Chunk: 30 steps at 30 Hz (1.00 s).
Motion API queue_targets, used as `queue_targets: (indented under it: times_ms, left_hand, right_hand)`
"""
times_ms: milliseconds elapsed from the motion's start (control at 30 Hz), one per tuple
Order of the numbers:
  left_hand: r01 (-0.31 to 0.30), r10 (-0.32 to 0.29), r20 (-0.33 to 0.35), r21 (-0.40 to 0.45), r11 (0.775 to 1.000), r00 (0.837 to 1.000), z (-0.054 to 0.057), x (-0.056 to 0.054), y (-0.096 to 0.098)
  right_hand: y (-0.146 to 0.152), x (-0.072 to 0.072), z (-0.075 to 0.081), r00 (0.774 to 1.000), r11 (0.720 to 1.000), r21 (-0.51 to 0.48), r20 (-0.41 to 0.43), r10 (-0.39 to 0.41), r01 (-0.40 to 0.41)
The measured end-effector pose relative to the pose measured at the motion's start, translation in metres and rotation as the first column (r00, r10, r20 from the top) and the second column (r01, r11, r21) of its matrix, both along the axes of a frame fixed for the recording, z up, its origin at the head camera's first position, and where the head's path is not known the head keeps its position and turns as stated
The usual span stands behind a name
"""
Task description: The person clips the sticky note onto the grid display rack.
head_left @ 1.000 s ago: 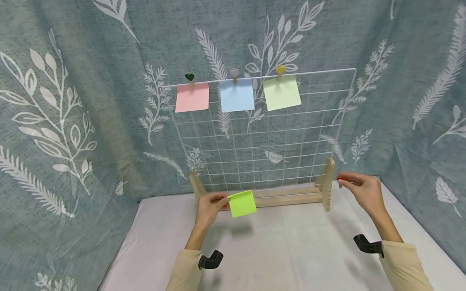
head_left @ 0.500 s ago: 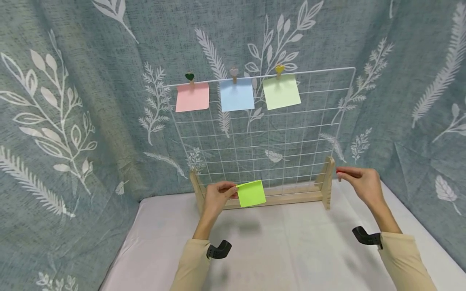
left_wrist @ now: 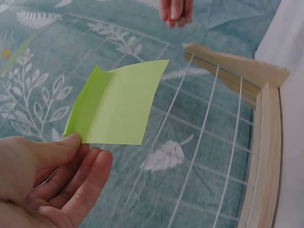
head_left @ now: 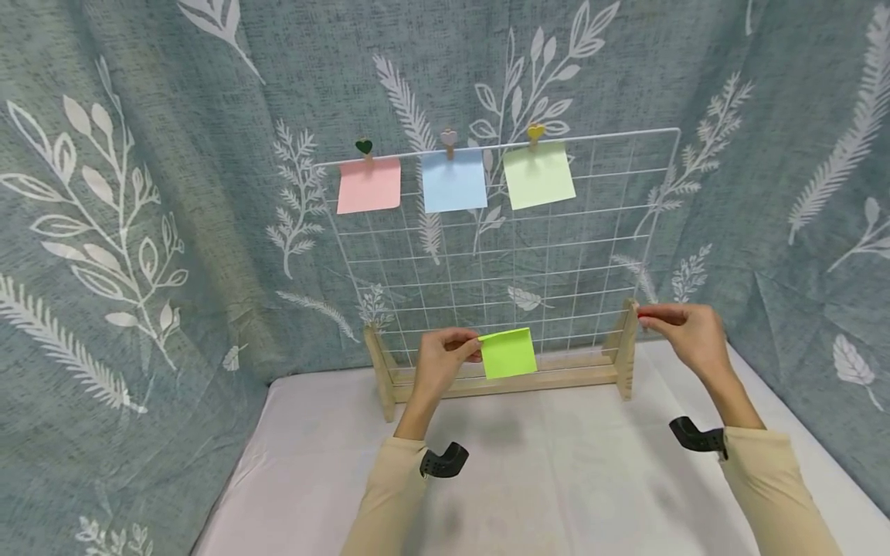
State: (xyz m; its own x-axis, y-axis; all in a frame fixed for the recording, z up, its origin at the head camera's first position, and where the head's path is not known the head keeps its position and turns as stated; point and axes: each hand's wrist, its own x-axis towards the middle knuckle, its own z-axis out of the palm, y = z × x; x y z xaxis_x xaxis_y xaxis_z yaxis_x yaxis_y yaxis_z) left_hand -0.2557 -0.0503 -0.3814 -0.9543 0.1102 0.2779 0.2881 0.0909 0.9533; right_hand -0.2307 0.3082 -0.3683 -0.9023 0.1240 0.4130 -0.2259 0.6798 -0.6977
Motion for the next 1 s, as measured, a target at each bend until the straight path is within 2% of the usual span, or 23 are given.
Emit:
queue_targets:
  times_ms: [167,400,667,833,1000]
  left_hand:
    - [0.039,-0.039,-0.018,-0.015,0.999,0.999,0.006,-0.003,0.010]
    - [0.043,-0.043,-0.025,-0.029,0.999,0.999,0.014,-0.004,0.018]
    - [0.051,-0.054,-0.067,-0.049,0.998,0.996,0.026,-0.005,0.030]
    - [0.091,-0.093,-0.091,-0.032,0.995,0.992,0.034,-0.007,0.039]
    - [0.111,-0.112,-0.083,-0.014,0.994,0.990,0.037,-0.007,0.051]
  right_hand:
    - [-0.002,-0.003,0.006,0.999,0.999,-0.027,-0.024,0.024,-0.025]
    - [-0.003,-0.005,0.017,0.998,0.998,-0.048,-0.046,0.033,-0.035]
    - [-0.004,-0.007,0.032,0.998,0.998,-0.067,-0.061,0.010,-0.014]
    - [-0.004,-0.010,0.043,0.995,0.994,-0.103,-0.098,-0.036,0.026]
    - [-0.008,-0.014,0.050,0.992,0.988,-0.149,-0.118,-0.052,0.034]
